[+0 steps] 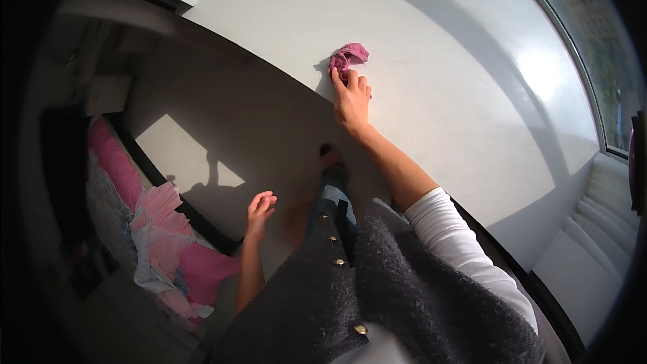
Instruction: The person fills a pink basin with water at a bathroom sink, wrings a purple cloth, and carries the basin into a bedroom. They remove a quilted cover from a window seat and wipe the white surface with the cloth, then rinse the cloth in the basin.
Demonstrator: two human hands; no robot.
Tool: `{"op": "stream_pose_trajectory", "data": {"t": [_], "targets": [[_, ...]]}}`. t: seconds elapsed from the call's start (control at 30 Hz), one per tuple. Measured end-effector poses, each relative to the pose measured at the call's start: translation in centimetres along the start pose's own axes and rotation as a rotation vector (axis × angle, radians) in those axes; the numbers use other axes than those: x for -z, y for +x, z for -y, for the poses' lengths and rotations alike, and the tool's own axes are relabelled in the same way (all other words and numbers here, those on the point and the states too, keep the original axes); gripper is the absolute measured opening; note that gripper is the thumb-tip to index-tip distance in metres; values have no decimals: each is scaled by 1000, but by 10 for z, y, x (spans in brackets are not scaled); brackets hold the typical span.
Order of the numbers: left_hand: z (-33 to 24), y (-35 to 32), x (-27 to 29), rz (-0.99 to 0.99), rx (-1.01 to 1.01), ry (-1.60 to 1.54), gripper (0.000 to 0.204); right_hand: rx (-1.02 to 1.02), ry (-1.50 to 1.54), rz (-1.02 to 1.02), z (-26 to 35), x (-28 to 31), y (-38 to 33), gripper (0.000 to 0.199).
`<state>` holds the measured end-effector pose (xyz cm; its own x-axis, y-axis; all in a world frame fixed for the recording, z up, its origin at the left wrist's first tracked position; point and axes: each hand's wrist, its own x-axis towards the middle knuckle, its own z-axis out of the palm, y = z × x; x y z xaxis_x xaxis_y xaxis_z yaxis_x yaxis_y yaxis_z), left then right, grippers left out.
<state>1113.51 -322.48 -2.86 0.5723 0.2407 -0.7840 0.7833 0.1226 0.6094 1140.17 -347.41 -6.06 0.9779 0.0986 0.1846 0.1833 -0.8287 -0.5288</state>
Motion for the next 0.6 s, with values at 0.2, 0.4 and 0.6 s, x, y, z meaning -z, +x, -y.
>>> {"op": "stream_pose_trajectory", "data": {"t": [0.2, 0.4, 0.6], "targets": [[18, 1, 100, -129, 112, 44, 25, -126, 1119, 250, 184, -99, 66, 43], [-9, 59, 157, -325, 62, 84, 21, -373, 1550, 647, 172, -69, 139, 40], [-195, 129, 67, -60, -209, 120, 24, -392, 1675, 224, 43, 82, 158, 45]]}}
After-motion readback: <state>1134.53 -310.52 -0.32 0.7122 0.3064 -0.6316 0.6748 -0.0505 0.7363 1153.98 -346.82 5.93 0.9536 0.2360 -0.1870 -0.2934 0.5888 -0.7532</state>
